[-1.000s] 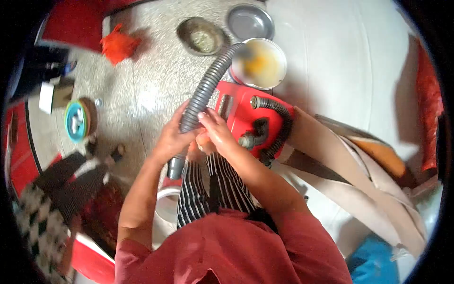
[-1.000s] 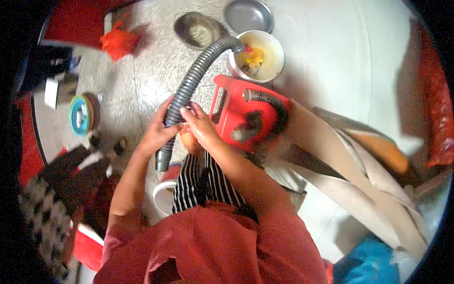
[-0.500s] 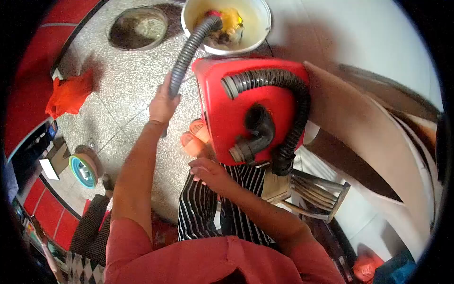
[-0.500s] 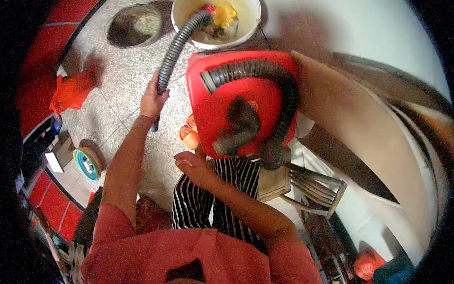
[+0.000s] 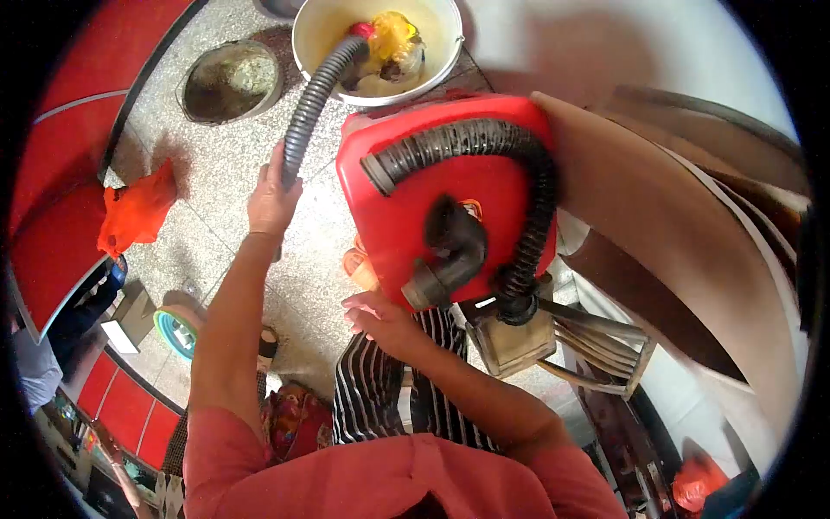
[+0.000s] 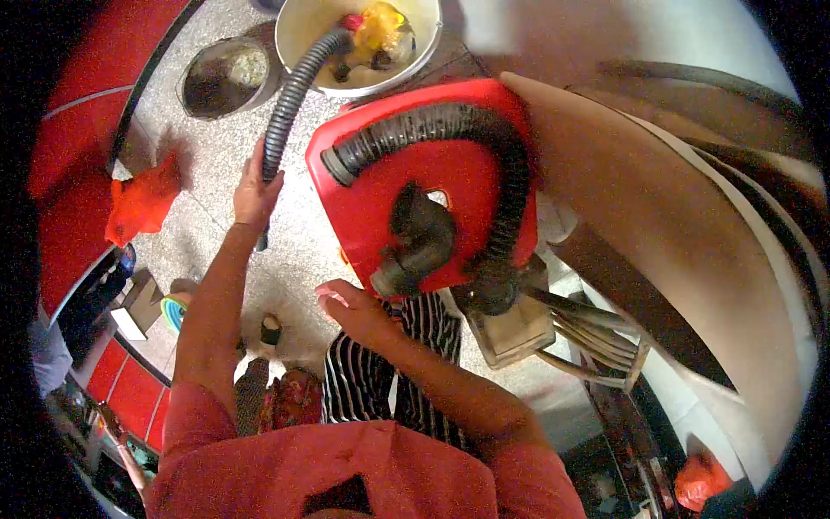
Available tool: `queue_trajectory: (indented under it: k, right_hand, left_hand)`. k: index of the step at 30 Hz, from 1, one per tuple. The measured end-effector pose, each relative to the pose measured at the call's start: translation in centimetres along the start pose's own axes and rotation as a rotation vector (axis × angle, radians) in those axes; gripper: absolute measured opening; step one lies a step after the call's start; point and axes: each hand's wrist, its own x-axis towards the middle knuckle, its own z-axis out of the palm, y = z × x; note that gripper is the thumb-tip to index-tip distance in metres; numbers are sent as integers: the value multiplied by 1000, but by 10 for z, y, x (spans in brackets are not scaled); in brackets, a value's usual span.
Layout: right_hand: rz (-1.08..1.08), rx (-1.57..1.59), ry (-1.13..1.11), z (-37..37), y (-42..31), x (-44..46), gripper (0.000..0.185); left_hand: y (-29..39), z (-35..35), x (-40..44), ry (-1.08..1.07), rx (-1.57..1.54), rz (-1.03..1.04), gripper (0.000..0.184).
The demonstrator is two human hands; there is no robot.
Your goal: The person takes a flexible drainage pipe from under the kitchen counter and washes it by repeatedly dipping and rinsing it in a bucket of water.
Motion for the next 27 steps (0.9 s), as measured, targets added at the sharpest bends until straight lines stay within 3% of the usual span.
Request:
queue_trajectory:
  k: [7, 8, 10, 12, 13, 25, 27]
  right_hand:
    - [50, 10, -15, -5, -11, -6, 25]
    - [9, 18, -14, -3, 1, -4, 25]
    - [-50, 8, -13, -5, 8, -2, 25]
    - [-83, 4, -13, -3, 8, -5, 25]
    - [56, -17, -1, -6, -7, -8, 25]
    - [66, -21, -12, -6, 6, 0, 24]
    - [47, -8, -2, -7, 8, -4, 24]
  left_hand:
    - [12, -12, 0, 139, -59, 41, 72]
    - [8, -12, -1, -6, 12, -49, 73]
    - [7, -16, 4, -81, 56, -44, 73]
    - [17, -22, 5, -21, -11, -11, 72]
    - [16, -21, 4, 31, -50, 18, 71]
    - [1, -5, 8, -56, 142, -15, 70]
    - [12, -14, 7, -7, 41, 34, 72]
